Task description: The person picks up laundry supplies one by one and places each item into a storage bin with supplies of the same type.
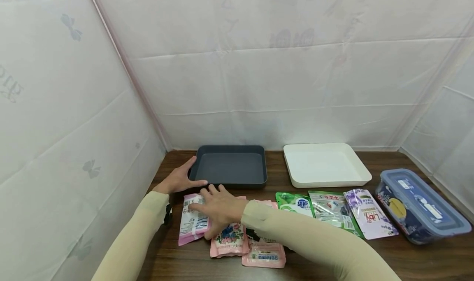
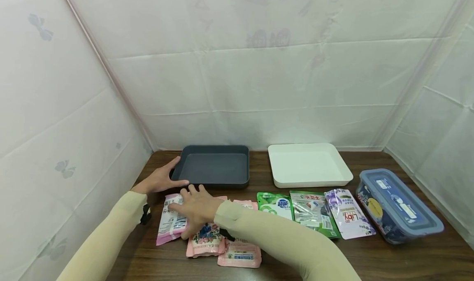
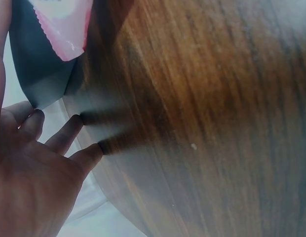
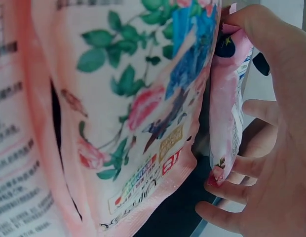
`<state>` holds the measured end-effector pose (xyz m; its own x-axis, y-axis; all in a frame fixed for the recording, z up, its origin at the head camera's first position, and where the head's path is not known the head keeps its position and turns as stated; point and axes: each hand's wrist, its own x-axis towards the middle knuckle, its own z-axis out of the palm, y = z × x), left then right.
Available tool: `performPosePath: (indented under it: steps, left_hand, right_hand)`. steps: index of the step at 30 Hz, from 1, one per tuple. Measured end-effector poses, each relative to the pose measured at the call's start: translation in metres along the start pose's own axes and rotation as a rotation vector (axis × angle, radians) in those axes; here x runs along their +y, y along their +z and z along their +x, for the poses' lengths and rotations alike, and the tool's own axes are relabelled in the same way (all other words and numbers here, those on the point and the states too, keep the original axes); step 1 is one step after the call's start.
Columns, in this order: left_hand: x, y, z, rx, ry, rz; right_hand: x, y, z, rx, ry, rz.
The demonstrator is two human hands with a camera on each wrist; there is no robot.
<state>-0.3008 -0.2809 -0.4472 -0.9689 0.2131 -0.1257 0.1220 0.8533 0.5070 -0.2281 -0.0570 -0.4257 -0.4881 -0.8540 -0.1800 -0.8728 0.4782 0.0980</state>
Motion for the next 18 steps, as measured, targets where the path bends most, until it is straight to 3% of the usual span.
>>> performPosePath:
  steps: [18]
  left_hand:
    - [-0.0001,0.0006,-0.0004,0.002,0.003,0.0]
  right_hand:
    - [0.0008,-0.0055,-0.0056,0.002,-0.008,0.023]
